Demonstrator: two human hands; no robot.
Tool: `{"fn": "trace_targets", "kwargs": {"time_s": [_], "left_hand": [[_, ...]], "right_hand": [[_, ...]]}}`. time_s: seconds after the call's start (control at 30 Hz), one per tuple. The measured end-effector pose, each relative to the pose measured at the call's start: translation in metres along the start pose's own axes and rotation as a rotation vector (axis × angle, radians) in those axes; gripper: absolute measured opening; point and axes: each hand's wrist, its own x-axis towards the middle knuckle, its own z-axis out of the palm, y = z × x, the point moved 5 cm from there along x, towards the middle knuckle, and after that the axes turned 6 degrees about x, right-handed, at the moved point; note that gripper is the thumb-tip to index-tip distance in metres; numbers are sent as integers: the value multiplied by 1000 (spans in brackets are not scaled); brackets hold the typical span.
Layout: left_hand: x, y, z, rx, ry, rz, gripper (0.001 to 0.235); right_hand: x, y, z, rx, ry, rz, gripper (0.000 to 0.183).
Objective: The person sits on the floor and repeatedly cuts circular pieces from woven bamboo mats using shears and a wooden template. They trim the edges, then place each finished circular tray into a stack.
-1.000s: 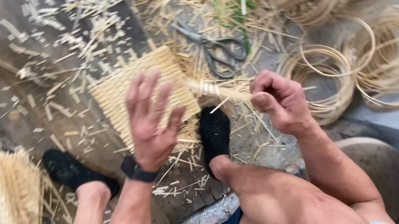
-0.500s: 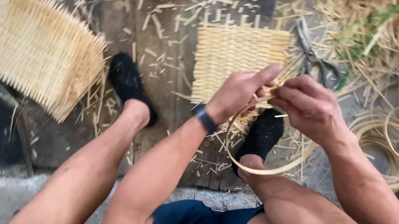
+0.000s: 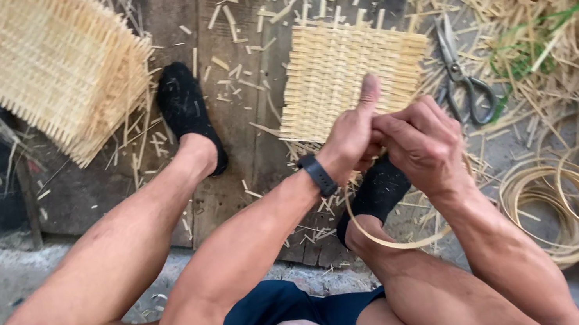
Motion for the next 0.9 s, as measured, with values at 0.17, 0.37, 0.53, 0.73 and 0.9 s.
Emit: {"fn": "trace_targets", "kwargs": {"time_s": [0.17,0.37,0.53,0.73,0.9], "left_hand": [[5,18,-25,-96,-109,141,48],[-6,42,-78,-628,-78,346,28],[-1,43,-78,-123,-90,31,25],[8,40,-67,-36,23,-8,32],[9,31,-72,-43,68,-29,34]], "right_hand": [[-2,43,-15,217,35,429,31],[-44,86,0,1385,326,1107,36],[-76,99,27,1468,192,1177,30],[-78,111,48,1549,100,1246,49],[-88,109,49,1516,-28,1217,54]]}}
